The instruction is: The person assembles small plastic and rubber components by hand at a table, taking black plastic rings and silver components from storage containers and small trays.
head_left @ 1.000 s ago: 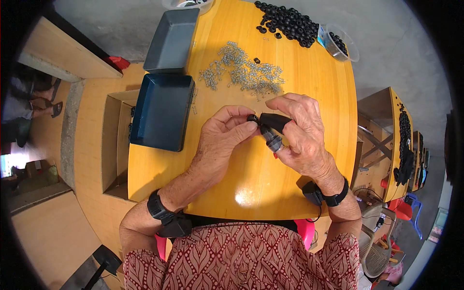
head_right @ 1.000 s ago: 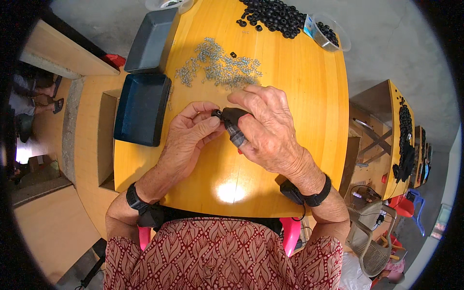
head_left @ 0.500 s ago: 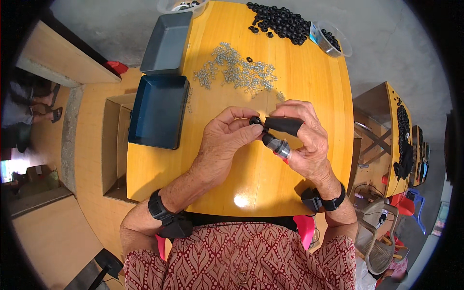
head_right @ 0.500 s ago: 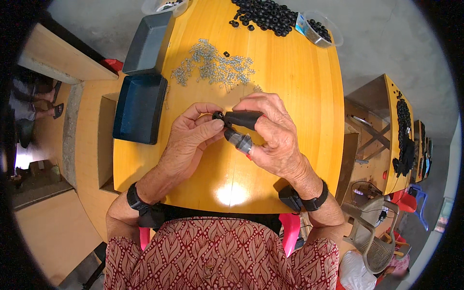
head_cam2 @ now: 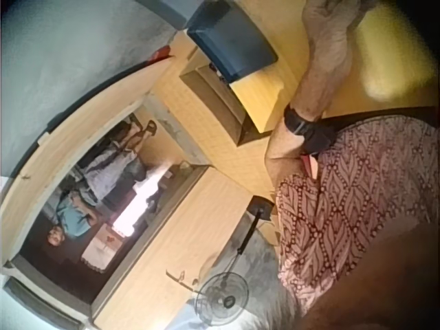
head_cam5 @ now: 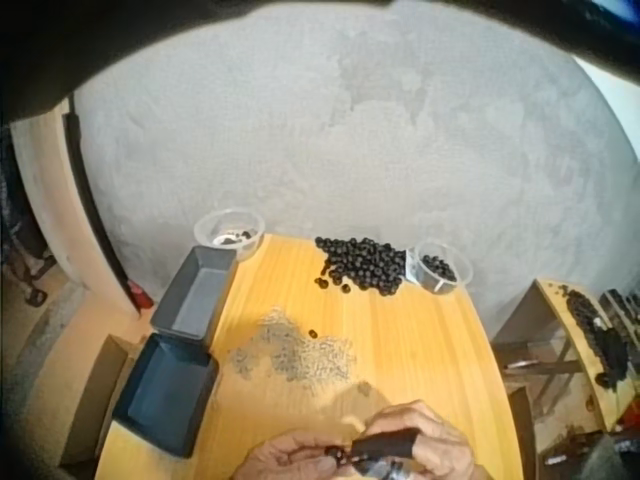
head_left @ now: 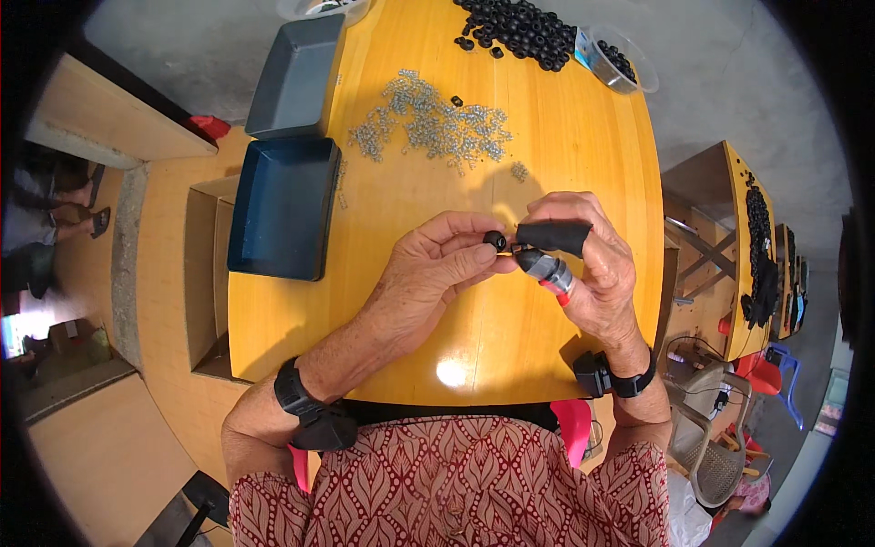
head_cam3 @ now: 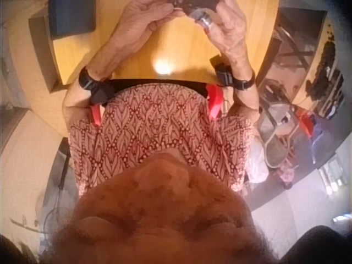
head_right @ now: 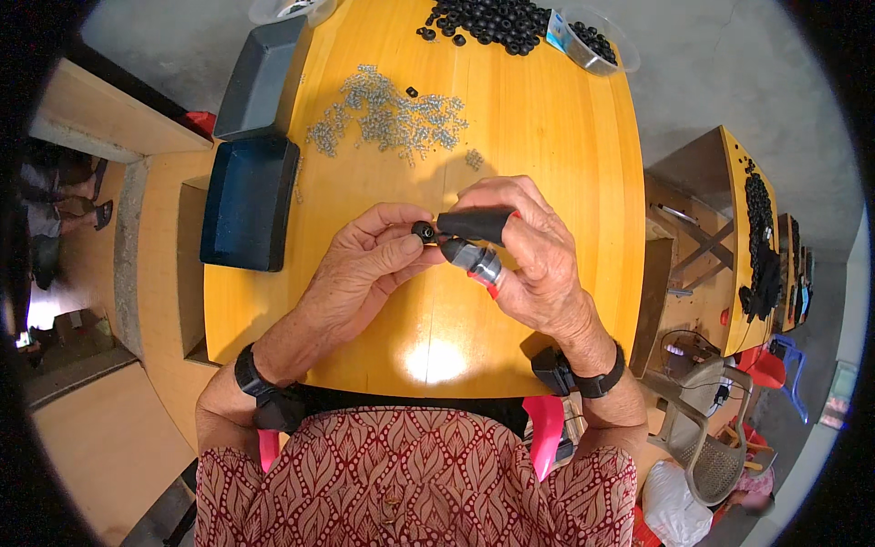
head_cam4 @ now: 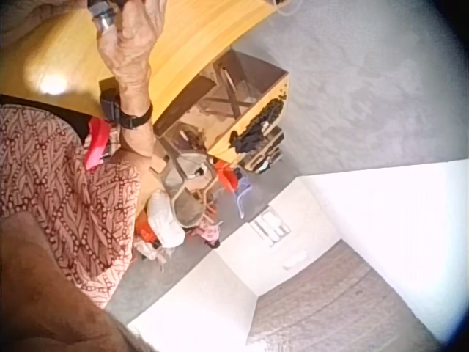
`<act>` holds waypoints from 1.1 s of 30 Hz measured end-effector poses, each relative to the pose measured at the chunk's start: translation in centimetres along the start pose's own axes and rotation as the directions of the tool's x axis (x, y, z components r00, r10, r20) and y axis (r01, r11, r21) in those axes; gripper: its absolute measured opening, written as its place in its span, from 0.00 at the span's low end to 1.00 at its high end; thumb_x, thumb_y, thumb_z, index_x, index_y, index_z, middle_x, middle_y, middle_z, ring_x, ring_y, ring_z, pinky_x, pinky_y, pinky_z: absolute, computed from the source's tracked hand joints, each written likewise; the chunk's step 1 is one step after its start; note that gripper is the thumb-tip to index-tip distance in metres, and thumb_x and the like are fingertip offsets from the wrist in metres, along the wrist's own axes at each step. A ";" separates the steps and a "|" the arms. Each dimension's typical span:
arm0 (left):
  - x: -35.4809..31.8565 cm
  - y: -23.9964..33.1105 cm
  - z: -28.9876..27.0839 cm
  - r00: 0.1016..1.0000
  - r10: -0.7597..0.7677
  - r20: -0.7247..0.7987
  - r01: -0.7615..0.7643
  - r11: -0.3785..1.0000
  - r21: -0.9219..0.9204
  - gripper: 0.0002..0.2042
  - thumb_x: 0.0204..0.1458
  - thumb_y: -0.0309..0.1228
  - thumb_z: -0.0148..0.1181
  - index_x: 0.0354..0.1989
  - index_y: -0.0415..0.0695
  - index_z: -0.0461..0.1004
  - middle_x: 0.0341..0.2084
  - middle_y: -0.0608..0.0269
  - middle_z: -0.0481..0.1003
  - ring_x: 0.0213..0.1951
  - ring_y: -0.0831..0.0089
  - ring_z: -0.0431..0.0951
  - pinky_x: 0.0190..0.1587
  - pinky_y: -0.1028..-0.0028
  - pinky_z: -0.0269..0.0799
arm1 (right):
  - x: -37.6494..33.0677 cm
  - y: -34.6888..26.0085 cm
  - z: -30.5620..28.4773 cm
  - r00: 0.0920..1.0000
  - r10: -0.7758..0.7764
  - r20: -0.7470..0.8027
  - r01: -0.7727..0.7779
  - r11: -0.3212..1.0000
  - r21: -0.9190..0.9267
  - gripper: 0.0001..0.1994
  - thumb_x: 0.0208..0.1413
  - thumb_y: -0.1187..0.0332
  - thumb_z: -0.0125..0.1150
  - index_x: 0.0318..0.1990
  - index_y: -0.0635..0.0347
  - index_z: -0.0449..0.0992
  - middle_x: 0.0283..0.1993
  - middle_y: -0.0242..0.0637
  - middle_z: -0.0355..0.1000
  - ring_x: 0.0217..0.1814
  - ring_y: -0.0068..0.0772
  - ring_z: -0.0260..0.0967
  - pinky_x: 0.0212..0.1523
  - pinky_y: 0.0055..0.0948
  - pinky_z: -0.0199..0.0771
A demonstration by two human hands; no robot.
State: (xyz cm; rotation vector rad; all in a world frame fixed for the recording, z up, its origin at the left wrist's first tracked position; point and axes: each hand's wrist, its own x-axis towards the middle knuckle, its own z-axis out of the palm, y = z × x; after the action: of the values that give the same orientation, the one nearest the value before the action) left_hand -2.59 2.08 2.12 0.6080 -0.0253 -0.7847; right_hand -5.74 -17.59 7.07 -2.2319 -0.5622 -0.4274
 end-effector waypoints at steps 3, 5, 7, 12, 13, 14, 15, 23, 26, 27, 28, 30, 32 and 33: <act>0.1 -0.2 -0.1 1.000 -0.009 0.002 0.009 1.000 0.009 0.12 0.57 0.23 0.56 0.50 0.37 0.70 0.43 0.57 0.76 0.46 0.68 0.78 0.55 0.71 0.73 | -0.1 0.0 -0.1 1.000 -0.007 0.025 0.007 1.000 -0.012 0.10 0.43 0.74 0.66 0.36 0.63 0.76 0.41 0.42 0.73 0.44 0.44 0.71 0.44 0.35 0.73; 0.1 -0.2 0.0 1.000 -0.010 0.003 0.010 1.000 0.026 0.12 0.57 0.23 0.56 0.49 0.37 0.71 0.42 0.57 0.76 0.46 0.68 0.78 0.55 0.72 0.73 | -0.2 0.1 -0.3 1.000 -0.002 0.026 0.003 0.999 -0.032 0.10 0.43 0.74 0.66 0.36 0.63 0.76 0.41 0.43 0.73 0.44 0.44 0.71 0.43 0.35 0.73; 0.1 -0.2 0.2 0.998 -0.057 -0.029 0.058 0.998 0.034 0.12 0.58 0.24 0.56 0.49 0.37 0.71 0.41 0.58 0.76 0.45 0.69 0.78 0.54 0.72 0.74 | -0.3 0.1 -0.5 0.999 -0.009 0.041 0.011 0.998 -0.058 0.10 0.42 0.75 0.67 0.35 0.64 0.76 0.41 0.43 0.73 0.43 0.45 0.71 0.43 0.35 0.73; -0.1 -0.5 -0.2 0.994 -0.105 -0.026 0.107 0.992 0.065 0.11 0.59 0.25 0.56 0.49 0.40 0.72 0.42 0.59 0.76 0.46 0.70 0.78 0.53 0.75 0.75 | -0.4 0.3 -0.9 0.998 -0.011 0.070 0.014 0.999 -0.050 0.12 0.45 0.71 0.67 0.38 0.64 0.77 0.41 0.41 0.74 0.45 0.43 0.72 0.46 0.35 0.72; -0.1 -0.5 -0.2 0.991 -0.119 -0.060 0.123 0.989 0.083 0.11 0.59 0.25 0.56 0.48 0.39 0.73 0.42 0.59 0.76 0.45 0.70 0.78 0.53 0.75 0.75 | -0.5 0.3 -0.9 0.996 -0.011 0.085 0.016 0.998 -0.059 0.11 0.44 0.71 0.67 0.38 0.64 0.77 0.41 0.41 0.74 0.45 0.43 0.72 0.46 0.35 0.72; 0.0 -0.5 -0.2 0.991 -0.119 -0.061 0.124 0.989 0.082 0.11 0.59 0.25 0.56 0.48 0.39 0.73 0.42 0.59 0.76 0.45 0.70 0.78 0.53 0.75 0.75 | -0.5 0.3 -0.9 0.996 -0.010 0.087 0.015 0.998 -0.058 0.11 0.44 0.71 0.67 0.38 0.64 0.77 0.41 0.41 0.74 0.45 0.43 0.72 0.46 0.35 0.72; 0.0 -0.5 -0.3 0.990 -0.122 -0.068 0.127 0.989 0.078 0.11 0.58 0.25 0.56 0.48 0.39 0.73 0.42 0.59 0.76 0.45 0.70 0.78 0.53 0.75 0.75 | -0.6 0.3 -0.9 0.996 -0.014 0.085 0.019 0.998 -0.059 0.11 0.44 0.72 0.66 0.38 0.63 0.77 0.41 0.41 0.74 0.45 0.43 0.71 0.45 0.35 0.72; -0.1 -0.9 -0.3 0.989 -0.122 -0.078 0.128 0.988 0.089 0.10 0.57 0.24 0.57 0.47 0.38 0.73 0.41 0.59 0.76 0.43 0.70 0.78 0.52 0.76 0.75 | 0.0 -0.3 -0.6 0.990 -0.084 0.113 0.099 0.986 -0.131 0.11 0.37 0.77 0.67 0.33 0.64 0.76 0.41 0.41 0.73 0.43 0.46 0.71 0.43 0.37 0.73; -0.1 -1.2 -0.2 0.994 -0.067 -0.091 0.079 0.988 0.132 0.11 0.55 0.24 0.60 0.46 0.36 0.73 0.39 0.60 0.76 0.40 0.73 0.78 0.48 0.76 0.74 | 0.2 -0.6 -0.7 0.986 -0.099 0.131 0.118 0.983 -0.144 0.12 0.35 0.78 0.66 0.32 0.66 0.75 0.41 0.42 0.72 0.44 0.47 0.71 0.44 0.39 0.72; -0.1 -1.2 -0.2 0.993 -0.065 -0.094 0.079 0.986 0.149 0.11 0.55 0.24 0.60 0.46 0.36 0.73 0.38 0.59 0.76 0.40 0.73 0.78 0.48 0.76 0.74 | 0.3 -0.6 -0.8 0.982 -0.109 0.153 0.132 0.980 -0.149 0.12 0.35 0.79 0.66 0.31 0.66 0.74 0.41 0.42 0.72 0.45 0.48 0.71 0.44 0.39 0.72; 0.0 -1.2 -0.2 0.993 -0.063 -0.096 0.078 0.983 0.165 0.11 0.55 0.23 0.60 0.45 0.35 0.73 0.38 0.59 0.77 0.40 0.73 0.78 0.47 0.76 0.74 | 0.3 -0.6 -0.8 0.977 -0.120 0.175 0.147 0.977 -0.154 0.11 0.34 0.79 0.65 0.30 0.67 0.73 0.41 0.43 0.71 0.45 0.48 0.71 0.44 0.40 0.72; 0.0 -1.4 -0.4 0.994 -0.050 -0.093 0.065 0.984 0.165 0.11 0.55 0.23 0.60 0.45 0.35 0.73 0.37 0.59 0.76 0.40 0.74 0.77 0.47 0.77 0.73 | 0.4 -0.8 -0.8 0.976 -0.114 0.185 0.143 0.978 -0.152 0.11 0.34 0.80 0.65 0.29 0.68 0.72 0.42 0.43 0.71 0.45 0.49 0.70 0.44 0.41 0.72; 0.0 -1.4 -0.4 0.995 -0.041 -0.089 0.055 0.985 0.164 0.11 0.55 0.23 0.60 0.45 0.35 0.73 0.37 0.60 0.76 0.40 0.74 0.77 0.47 0.77 0.73 | 0.5 -1.0 -0.9 0.975 -0.104 0.196 0.135 0.979 -0.152 0.10 0.33 0.80 0.65 0.27 0.68 0.71 0.42 0.44 0.71 0.45 0.49 0.70 0.44 0.42 0.71; 0.0 -1.2 -0.3 0.996 -0.042 -0.082 0.057 0.982 0.179 0.11 0.55 0.23 0.60 0.45 0.35 0.73 0.37 0.59 0.76 0.40 0.74 0.77 0.47 0.77 0.73 | 0.6 -1.0 -1.1 0.973 -0.106 0.205 0.142 0.975 -0.172 0.10 0.32 0.80 0.64 0.26 0.68 0.71 0.42 0.44 0.71 0.46 0.50 0.70 0.44 0.42 0.72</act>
State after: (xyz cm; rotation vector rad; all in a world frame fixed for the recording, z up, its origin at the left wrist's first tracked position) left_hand -3.30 1.60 1.25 0.8136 -0.0104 -0.8118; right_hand -5.95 -17.65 8.66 -2.4432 -0.7973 -0.3385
